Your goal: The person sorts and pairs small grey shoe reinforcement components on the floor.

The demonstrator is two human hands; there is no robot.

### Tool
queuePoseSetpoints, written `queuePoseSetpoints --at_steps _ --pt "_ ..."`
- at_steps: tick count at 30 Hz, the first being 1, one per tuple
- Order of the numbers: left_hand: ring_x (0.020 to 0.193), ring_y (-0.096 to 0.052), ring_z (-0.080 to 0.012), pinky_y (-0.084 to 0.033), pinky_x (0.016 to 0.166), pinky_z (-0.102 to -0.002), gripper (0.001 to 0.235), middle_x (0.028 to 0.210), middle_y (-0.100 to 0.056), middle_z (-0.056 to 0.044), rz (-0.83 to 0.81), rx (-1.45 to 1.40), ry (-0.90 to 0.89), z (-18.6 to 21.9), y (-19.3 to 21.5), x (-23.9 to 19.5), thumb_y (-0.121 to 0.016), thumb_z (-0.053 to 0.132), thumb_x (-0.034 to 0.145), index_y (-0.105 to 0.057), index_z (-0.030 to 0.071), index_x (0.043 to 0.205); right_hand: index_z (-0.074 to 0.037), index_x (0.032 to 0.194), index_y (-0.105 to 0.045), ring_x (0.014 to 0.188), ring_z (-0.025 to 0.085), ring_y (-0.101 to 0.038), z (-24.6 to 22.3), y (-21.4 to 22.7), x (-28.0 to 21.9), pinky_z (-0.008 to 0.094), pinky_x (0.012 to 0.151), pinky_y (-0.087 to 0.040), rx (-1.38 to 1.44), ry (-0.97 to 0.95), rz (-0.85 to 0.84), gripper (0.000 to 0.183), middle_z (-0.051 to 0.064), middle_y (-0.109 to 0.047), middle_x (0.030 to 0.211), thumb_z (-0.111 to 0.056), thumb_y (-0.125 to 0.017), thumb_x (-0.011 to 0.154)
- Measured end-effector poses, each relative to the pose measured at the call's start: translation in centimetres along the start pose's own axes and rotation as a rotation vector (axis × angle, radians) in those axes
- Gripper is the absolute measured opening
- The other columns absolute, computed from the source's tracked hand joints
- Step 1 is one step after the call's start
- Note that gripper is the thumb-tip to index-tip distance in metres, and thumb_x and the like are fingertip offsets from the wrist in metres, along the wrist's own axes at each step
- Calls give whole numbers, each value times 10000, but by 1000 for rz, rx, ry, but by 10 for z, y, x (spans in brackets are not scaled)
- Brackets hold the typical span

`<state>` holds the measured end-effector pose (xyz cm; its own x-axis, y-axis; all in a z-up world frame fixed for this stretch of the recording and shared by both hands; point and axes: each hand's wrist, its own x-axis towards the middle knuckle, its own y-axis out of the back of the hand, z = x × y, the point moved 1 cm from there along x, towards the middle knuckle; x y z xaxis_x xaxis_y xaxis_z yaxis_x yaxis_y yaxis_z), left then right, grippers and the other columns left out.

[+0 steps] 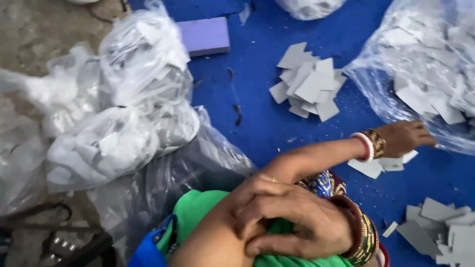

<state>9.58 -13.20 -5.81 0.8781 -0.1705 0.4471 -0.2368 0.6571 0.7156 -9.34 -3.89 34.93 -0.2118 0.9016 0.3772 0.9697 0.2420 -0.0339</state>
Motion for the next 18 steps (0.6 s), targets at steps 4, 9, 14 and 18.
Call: queuePoseSetpoints --at_steps 4,9,14,18 --pt "1177 -609 -238 -539 1025 -387 489 1207 -675 -29 110 -17 5 -20 11 10 -640 62 793 -624 180 1267 -12 1070 -667 994 288 -706 6 -5 -13 374 850 -545 -11 -290 -41 218 123 -706 1040 -217 -684 998" --pt "1147 -631 -255 -538 1031 -408 448 1201 -683 -65 163 154 220 -106 132 -13 -614 54 847 -626 189 1274 -69 947 -749 902 240 -673 44 -20 -92 341 818 -570 -539 -969 25 219 102 -717 923 -273 -678 917" --pt "1139 -648 -282 -525 1033 -427 348 1198 -694 -95 109 412 584 -271 311 -36 -597 82 990 -633 218 1308 -14 1026 -757 962 195 -770 76 -38 -196 328 864 -571 -330 -996 716 203 114 -738 984 -136 -676 885" --pt "1279 -554 -358 -418 1103 -538 773 1388 -584 -145 156 505 547 -313 350 -27 -836 257 759 -490 194 1448 5 1044 -774 1017 213 -723 127 -48 -242 341 909 -529 -326 -1060 958 209 141 -740 1020 -129 -689 908"
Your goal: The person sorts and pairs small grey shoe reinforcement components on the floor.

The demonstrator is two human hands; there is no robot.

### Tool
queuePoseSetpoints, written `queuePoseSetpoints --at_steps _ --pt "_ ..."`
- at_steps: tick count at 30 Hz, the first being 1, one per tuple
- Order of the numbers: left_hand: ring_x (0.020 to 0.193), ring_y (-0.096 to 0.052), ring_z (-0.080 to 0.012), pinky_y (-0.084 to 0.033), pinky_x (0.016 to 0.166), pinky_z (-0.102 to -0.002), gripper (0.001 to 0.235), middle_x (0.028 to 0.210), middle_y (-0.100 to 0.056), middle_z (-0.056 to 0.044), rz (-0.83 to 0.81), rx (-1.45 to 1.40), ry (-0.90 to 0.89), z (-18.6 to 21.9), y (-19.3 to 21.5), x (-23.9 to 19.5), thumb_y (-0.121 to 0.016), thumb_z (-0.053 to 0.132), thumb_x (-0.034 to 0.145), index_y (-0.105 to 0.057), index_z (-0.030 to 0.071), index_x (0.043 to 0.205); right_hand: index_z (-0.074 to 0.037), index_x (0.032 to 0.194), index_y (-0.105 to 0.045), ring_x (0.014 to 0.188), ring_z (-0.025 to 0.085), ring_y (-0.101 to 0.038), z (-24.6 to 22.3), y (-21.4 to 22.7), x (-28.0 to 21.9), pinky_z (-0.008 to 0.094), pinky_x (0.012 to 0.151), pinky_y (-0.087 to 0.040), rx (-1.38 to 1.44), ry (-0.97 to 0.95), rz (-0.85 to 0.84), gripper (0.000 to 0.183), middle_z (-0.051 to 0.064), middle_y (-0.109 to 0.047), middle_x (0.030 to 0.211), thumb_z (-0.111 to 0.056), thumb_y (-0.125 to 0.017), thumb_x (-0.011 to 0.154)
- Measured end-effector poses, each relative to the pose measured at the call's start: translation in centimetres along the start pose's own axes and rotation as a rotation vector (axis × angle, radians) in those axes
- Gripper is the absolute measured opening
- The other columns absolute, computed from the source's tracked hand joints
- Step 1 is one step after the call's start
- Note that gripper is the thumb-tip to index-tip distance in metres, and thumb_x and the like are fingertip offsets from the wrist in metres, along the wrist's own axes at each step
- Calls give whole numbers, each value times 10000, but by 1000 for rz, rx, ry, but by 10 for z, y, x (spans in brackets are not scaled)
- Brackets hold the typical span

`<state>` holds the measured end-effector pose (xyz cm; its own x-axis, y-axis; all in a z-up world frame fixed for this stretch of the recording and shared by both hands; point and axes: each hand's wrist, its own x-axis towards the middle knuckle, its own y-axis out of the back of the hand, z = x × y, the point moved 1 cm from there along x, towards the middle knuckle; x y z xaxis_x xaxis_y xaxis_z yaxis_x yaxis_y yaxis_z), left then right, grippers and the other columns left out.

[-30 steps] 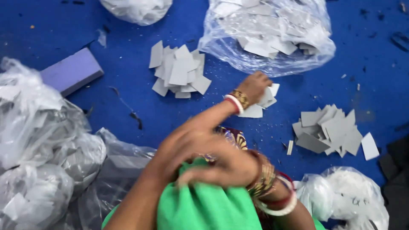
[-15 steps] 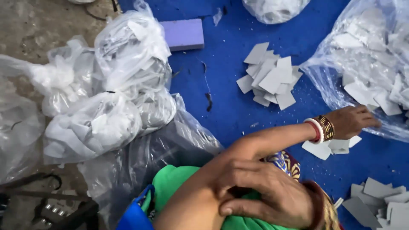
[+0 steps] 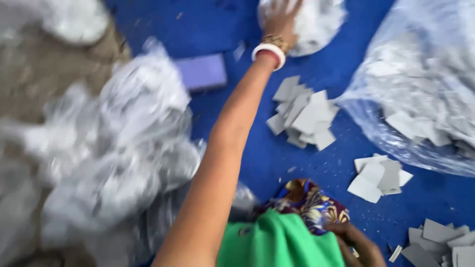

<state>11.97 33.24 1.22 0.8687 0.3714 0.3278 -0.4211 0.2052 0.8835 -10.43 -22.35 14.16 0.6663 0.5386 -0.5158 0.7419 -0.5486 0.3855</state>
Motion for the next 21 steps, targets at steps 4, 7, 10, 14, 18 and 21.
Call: queuePoseSetpoints --at_steps 4,7,10,14,18,21 --pt "1387 -398 -398 -349 1079 -631 1054 1518 -425 -82 -204 145 253 7 -19 -12 -857 242 667 -281 377 1539 -84 1185 -757 1024 201 -756 9 -6 6 330 914 -568 24 -243 -179 316 105 -775 1039 -192 -721 890" --pt "1284 -488 -392 -423 1037 -561 845 1379 -516 -110 -289 131 219 -6 -44 -57 -833 228 759 -410 362 1478 -128 1237 -756 1038 190 -738 32 -9 14 341 919 -593 -53 -290 -204 365 76 -775 1066 -254 -761 895" --pt "1105 -617 -395 -508 926 -516 687 1192 -625 -152 -340 23 183 -22 -28 -99 -815 256 815 -515 288 1433 -150 1269 -747 1057 188 -738 53 -12 24 347 938 -605 -55 -320 -250 384 67 -772 1088 -288 -743 910" --pt "942 -660 -420 -518 806 -533 610 1035 -669 -186 -295 -36 59 -53 5 -130 -813 352 860 -559 143 1374 -176 1314 -714 1054 208 -739 40 -11 38 361 934 -611 -27 -330 -376 411 75 -767 1080 -314 -718 927" --pt "980 -668 -389 -519 845 -525 552 1016 -689 -159 -301 0 -18 -40 92 -131 -811 331 862 -609 123 1331 -175 1264 -728 1052 170 -716 -32 -4 71 352 884 -626 -140 -204 -368 393 28 -752 1123 -299 -686 894" --pt "1066 -633 -364 -491 902 -511 614 1055 -696 -141 -387 104 19 -33 147 -136 -830 229 759 -621 121 1326 -153 1206 -723 866 175 -729 -116 -3 109 333 746 -638 -220 16 -265 321 33 -771 1006 -305 -678 927"
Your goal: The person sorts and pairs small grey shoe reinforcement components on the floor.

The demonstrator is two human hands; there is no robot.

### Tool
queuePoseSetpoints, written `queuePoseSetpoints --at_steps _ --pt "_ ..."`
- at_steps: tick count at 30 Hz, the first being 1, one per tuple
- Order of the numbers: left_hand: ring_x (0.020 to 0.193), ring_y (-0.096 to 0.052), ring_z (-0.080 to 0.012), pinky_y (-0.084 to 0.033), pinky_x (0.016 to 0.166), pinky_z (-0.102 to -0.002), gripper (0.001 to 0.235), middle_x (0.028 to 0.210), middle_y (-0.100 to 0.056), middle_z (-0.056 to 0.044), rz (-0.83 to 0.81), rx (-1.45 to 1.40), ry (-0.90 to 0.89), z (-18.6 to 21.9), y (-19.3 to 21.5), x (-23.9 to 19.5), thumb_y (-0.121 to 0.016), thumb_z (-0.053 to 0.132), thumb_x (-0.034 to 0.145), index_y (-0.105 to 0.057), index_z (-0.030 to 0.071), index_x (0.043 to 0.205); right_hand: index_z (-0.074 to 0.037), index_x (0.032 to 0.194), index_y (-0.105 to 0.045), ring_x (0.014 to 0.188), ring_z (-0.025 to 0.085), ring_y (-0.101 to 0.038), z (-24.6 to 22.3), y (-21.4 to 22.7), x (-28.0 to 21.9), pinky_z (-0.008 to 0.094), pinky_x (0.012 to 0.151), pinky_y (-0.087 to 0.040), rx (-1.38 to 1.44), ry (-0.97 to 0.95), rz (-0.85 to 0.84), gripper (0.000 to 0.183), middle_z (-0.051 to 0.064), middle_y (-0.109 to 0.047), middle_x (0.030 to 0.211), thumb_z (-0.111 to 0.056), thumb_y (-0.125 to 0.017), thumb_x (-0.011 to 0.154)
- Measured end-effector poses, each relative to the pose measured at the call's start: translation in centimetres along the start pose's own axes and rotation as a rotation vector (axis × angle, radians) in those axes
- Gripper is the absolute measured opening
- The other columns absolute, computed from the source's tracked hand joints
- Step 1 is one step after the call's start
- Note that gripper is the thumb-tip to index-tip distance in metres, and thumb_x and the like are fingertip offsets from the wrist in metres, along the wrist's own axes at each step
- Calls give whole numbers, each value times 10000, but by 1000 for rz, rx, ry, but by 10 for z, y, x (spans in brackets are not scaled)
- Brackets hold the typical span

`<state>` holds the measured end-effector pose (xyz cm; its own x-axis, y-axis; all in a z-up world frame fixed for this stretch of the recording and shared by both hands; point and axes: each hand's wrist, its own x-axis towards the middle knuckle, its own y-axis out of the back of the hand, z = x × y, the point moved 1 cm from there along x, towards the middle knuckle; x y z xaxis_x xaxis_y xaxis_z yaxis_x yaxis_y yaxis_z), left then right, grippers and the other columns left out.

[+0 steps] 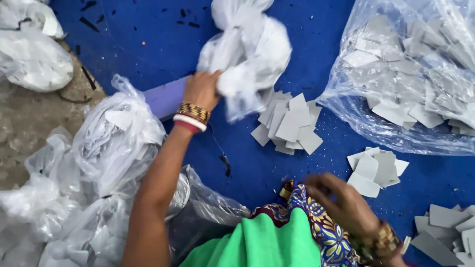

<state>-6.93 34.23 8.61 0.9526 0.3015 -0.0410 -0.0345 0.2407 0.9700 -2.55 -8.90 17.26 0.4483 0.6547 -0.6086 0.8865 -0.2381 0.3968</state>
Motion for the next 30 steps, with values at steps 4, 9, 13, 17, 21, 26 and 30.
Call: queuePoseSetpoints --at_steps 4,9,13,17,21,26,30 --pt "1244 -494 -397 -415 1006 -586 651 1295 -586 -136 -197 175 250 -6 25 -39 -780 117 734 -642 233 1360 -95 1196 -689 935 197 -728 -49 -18 68 328 791 -601 192 352 201 284 73 -724 1064 -209 -675 936" --pt "1325 -394 -389 -381 1061 -583 610 1412 -469 -134 -359 245 308 34 53 -40 -783 219 734 -650 246 1328 -112 1354 -600 1335 376 -510 -71 -60 163 476 1128 -436 46 606 563 480 151 -527 1418 -248 -740 916" --pt "1270 -432 -429 -413 996 -561 677 1374 -504 -174 -183 130 71 47 39 -29 -793 225 678 -636 134 1330 -208 1353 -625 1468 432 -305 -35 -76 211 677 1124 -186 -508 440 658 680 150 -458 1520 -458 -776 739" --pt "1187 -572 -416 -481 1016 -467 530 1277 -628 -193 -64 -52 -13 -26 -10 -35 -722 82 798 -640 87 1322 -230 1414 -625 1526 357 -297 -5 -74 213 645 1208 -167 -596 447 626 613 99 -463 1590 -485 -732 867" --pt "1095 -665 -367 -509 938 -412 399 1169 -695 -196 69 -300 117 -15 28 -42 -747 196 920 -629 17 1256 -214 1315 -643 1455 370 -313 -27 -63 199 688 1119 -152 -499 452 592 631 126 -497 1499 -490 -757 759" --pt "1037 -653 -171 -515 918 -318 391 1130 -708 -101 217 -1002 174 -38 -9 -56 -597 318 1082 -647 -29 1255 -208 1315 -668 1214 258 -647 -51 -70 188 383 1040 -546 172 543 494 299 70 -641 1257 -291 -729 1034" --pt "980 -671 -156 -521 874 -319 453 1063 -729 -74 214 -1278 335 -30 -19 -56 -514 392 1076 -699 -12 1160 -44 1407 -538 1156 376 -599 -124 -55 166 402 890 -528 282 715 459 576 199 -563 1288 -194 -756 895"
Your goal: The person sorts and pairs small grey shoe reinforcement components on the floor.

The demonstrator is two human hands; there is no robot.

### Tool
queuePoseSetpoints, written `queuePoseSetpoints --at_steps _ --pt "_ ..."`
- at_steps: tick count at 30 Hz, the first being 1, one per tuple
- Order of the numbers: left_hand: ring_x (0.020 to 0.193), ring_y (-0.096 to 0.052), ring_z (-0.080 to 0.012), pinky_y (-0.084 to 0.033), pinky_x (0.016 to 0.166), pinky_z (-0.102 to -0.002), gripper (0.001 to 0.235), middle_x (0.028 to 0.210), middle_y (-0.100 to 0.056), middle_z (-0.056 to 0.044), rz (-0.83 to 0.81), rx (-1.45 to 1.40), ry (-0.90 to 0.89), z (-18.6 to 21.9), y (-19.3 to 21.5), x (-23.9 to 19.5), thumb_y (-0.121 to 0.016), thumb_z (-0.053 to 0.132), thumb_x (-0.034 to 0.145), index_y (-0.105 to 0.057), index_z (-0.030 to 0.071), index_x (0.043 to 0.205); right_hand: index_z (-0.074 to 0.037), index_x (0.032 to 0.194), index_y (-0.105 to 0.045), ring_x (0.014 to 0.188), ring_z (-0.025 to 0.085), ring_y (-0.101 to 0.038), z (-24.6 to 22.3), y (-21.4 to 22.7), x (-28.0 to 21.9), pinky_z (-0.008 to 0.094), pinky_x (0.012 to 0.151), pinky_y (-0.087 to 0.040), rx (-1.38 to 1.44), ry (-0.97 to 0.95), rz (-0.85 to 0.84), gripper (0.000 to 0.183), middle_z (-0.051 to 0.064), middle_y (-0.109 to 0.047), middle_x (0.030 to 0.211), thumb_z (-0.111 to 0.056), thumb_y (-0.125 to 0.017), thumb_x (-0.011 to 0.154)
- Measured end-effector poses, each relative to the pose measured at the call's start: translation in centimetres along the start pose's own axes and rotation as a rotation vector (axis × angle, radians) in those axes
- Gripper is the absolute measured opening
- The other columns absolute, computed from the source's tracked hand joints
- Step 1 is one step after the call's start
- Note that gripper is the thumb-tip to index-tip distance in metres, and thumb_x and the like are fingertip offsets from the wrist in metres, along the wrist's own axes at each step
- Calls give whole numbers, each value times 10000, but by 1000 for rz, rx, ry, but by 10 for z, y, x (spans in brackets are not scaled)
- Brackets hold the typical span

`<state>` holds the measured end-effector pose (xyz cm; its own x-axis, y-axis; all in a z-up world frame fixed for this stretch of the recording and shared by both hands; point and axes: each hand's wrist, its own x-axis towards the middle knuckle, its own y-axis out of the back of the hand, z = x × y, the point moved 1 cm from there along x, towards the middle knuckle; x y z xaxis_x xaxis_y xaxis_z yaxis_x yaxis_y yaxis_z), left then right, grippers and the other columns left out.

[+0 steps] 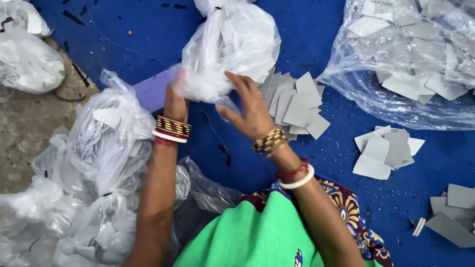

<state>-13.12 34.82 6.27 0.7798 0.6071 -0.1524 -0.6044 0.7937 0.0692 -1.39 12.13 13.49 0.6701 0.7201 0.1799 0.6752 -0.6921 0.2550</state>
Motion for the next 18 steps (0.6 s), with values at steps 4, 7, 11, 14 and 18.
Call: queuePoseSetpoints --at_steps 4,7,11,14,18 --pt "1025 -654 -207 -531 895 -342 483 1091 -687 -91 -38 -389 82 1 -12 -14 -482 464 1102 -661 16 1125 -36 1309 -604 1065 325 -675 61 -38 1 408 891 -564 69 -60 85 455 167 -645 1181 -117 -692 871" --pt "1160 -613 -226 -543 939 -367 362 1230 -619 -91 8 -212 -83 38 -24 -40 -570 346 1006 -589 61 1229 -14 1262 -622 896 262 -723 118 -60 -3 377 764 -570 512 -417 209 313 133 -728 1034 -181 -624 997" --pt "1297 -558 -300 -512 1044 -397 578 1390 -538 -151 -64 570 -440 62 -46 -46 -742 56 875 -489 62 1395 -25 1357 -597 820 145 -657 146 -72 -18 283 664 -506 950 -346 218 324 63 -688 1041 -155 -600 1060" --pt "1245 -582 -321 -504 1045 -409 634 1336 -569 -163 -98 666 -454 68 -53 -34 -817 63 851 -505 57 1403 26 1270 -680 878 177 -697 151 -69 -26 317 743 -579 762 -443 226 316 108 -732 1063 -235 -583 1122" --pt "1222 -592 -347 -488 1053 -441 554 1242 -620 -138 -155 705 -553 77 -70 -12 -831 99 797 -571 91 1286 -15 1337 -594 928 166 -745 122 -60 -40 318 774 -606 1161 -767 296 428 78 -740 1122 -329 -511 1059"
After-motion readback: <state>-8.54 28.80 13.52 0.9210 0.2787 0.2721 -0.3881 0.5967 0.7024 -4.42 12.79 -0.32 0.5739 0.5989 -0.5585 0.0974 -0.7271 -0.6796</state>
